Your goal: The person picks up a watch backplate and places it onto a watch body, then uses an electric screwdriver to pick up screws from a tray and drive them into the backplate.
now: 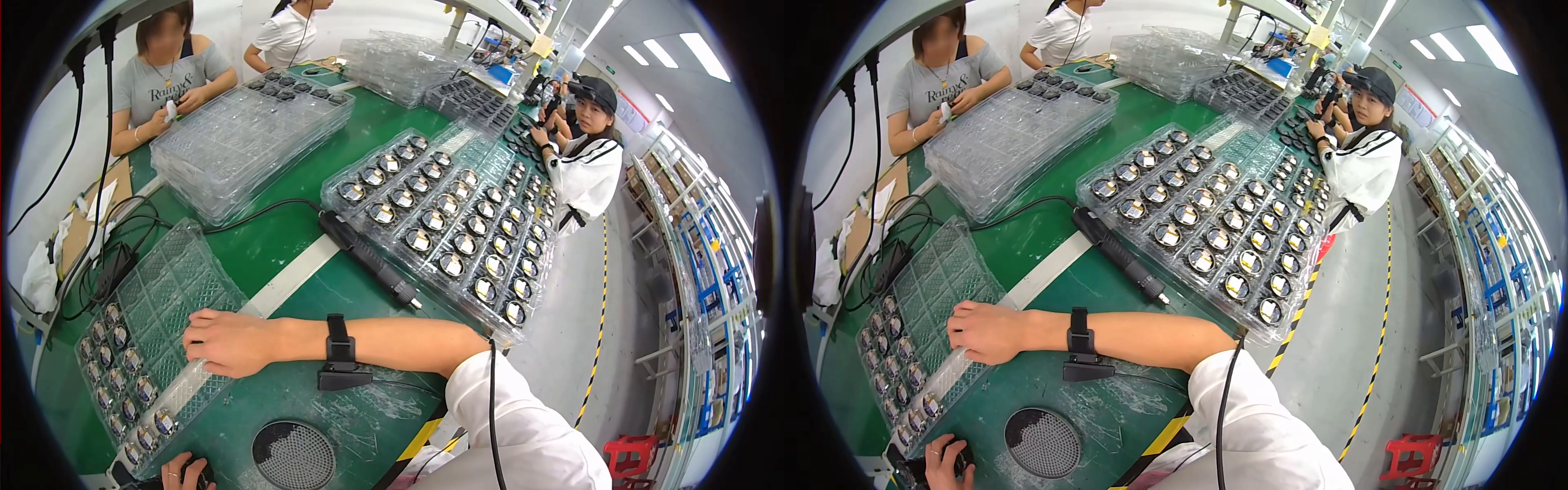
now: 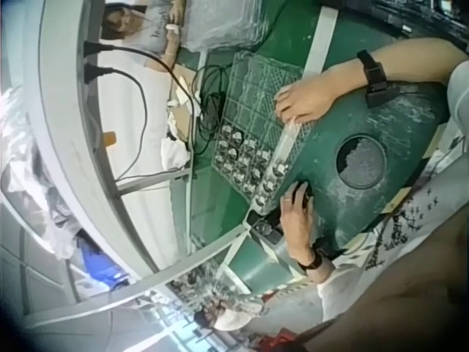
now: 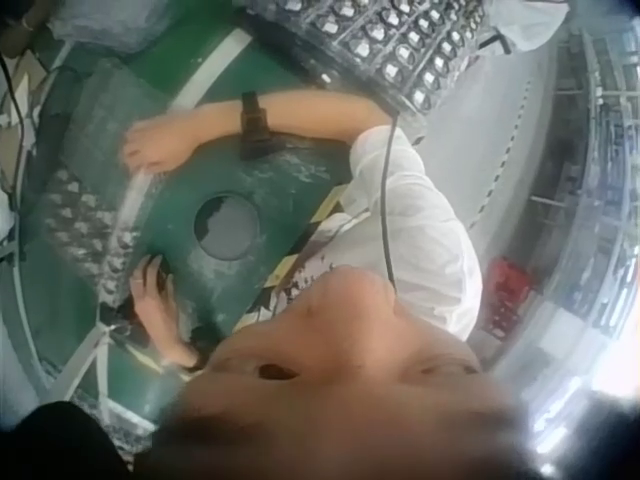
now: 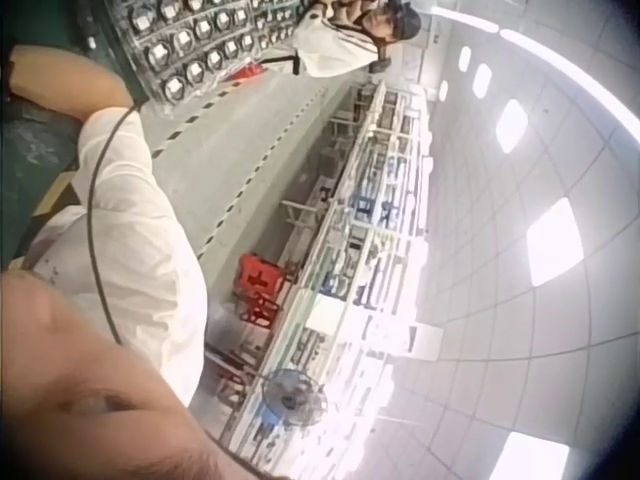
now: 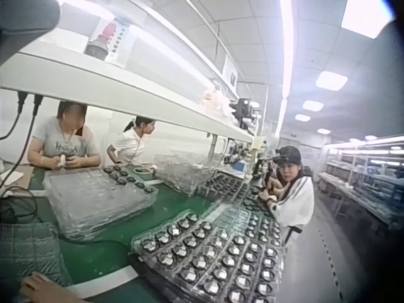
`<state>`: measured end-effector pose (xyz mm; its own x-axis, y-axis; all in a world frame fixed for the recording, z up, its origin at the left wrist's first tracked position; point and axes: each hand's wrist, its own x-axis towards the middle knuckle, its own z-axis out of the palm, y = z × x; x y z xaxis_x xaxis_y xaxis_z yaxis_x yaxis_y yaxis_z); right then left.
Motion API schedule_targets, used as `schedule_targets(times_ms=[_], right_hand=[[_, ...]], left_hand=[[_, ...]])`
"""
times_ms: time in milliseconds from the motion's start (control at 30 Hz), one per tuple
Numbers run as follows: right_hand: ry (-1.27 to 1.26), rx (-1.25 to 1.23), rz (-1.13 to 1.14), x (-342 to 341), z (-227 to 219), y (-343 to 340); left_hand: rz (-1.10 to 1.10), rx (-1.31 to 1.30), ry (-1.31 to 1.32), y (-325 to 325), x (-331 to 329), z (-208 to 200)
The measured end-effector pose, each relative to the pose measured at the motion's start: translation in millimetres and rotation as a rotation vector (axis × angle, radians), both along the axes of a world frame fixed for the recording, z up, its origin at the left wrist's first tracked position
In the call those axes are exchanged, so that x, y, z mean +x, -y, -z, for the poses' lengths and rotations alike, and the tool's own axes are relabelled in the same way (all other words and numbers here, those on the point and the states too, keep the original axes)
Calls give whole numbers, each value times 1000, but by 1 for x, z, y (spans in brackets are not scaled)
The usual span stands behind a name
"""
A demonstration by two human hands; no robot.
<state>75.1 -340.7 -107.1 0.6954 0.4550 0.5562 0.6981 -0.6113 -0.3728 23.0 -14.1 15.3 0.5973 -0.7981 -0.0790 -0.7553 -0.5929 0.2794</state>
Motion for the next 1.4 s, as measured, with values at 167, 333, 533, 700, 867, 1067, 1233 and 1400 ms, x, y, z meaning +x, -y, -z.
schedule_targets(times_ms=[167, 333, 533, 700, 867, 1067, 1233, 1400], right_hand=[[7, 20, -2, 1, 2, -1], [3, 33, -5, 0, 2, 0], [29, 31, -3, 2, 4, -1], [13, 20, -4, 2, 3, -1], [8, 22, 1, 1, 3, -1], [16, 21, 3, 1, 4, -1], [24, 13, 6, 1, 2, 1], [57, 26, -2, 8, 9, -7]], left_hand=[[36, -1, -8, -2, 1, 2], [103, -24, -16, 2, 4, 3], [100, -38, -38, 2, 4, 3], [88, -51, -43, 4, 4, 1], [69, -56, -57, 5, 1, 0], [61, -26, -49, 6, 1, 0], [55, -24, -47, 5, 1, -1], [26, 5, -82, -3, 0, -3]])
